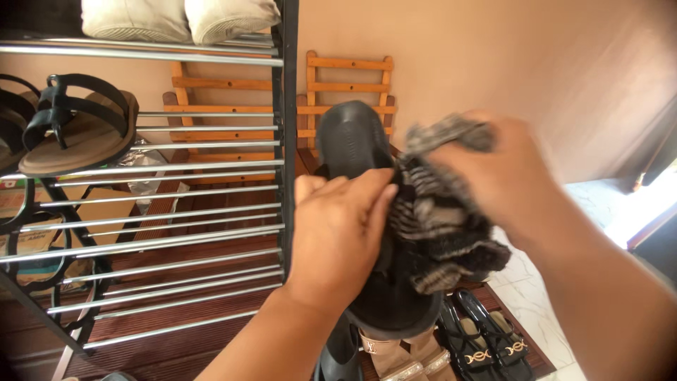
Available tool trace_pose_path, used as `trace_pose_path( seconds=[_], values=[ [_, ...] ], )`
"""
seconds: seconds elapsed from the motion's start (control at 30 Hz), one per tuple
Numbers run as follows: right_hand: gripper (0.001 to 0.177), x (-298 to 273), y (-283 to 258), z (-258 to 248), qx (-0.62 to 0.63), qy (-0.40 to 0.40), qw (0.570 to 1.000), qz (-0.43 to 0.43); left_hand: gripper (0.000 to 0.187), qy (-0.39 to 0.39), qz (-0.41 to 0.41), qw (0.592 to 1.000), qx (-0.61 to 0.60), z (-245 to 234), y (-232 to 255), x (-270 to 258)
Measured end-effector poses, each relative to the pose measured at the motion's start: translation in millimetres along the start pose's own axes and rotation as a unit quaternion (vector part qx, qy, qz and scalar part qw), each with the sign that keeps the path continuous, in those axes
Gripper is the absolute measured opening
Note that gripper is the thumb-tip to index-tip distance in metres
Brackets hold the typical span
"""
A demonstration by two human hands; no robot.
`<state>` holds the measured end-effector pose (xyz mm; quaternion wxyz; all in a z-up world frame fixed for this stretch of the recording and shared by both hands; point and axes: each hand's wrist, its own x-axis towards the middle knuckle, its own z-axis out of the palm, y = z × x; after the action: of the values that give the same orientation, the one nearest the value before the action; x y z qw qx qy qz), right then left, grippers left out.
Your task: The person wipes several pairs of sandals and slippers with a patterned cloth, handling each item one at a time. The person wipes the soles, straps, and insoles, then places the cleaned footwear back on a metal shoe rack.
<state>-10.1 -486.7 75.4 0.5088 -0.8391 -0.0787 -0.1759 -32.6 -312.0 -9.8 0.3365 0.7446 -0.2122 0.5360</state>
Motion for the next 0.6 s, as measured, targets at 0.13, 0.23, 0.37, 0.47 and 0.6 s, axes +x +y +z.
trace_pose_path(
  seconds=[0.13, 0.23, 0.37, 0.47, 0.6],
  values=[
    [0.015, -11.3, 19.4, -1.9, -0.037, -0.078, 0.996, 0.025, 0.009, 0.046, 0.034, 0.998, 0.027, 20.3, -10.7, 19.6],
    [0.016, -24.4, 31.4, -15.0, -0.052, -0.101, 0.985, 0.129, 0.01, -0.008, 0.041, 0.997, 0.064, 38.2, -27.4, 38.7],
    [0.016, 2.1, 43.3, -30.3, -0.037, 0.0, 0.998, -0.054, 0.011, -0.017, 0.04, 0.997, 0.066, 65.9, -22.2, 45.3],
    [0.014, 28.0, 50.5, -24.0, -0.036, 0.069, 0.996, -0.046, 0.01, -0.032, 0.065, 0.996, 0.046, 81.6, -11.0, 46.9],
    [0.016, -1.6, 65.0, -14.6, -0.04, -0.009, 0.998, -0.037, 0.011, -0.057, 0.064, 0.995, 0.044, 88.0, -18.4, 47.3]
  ],
)
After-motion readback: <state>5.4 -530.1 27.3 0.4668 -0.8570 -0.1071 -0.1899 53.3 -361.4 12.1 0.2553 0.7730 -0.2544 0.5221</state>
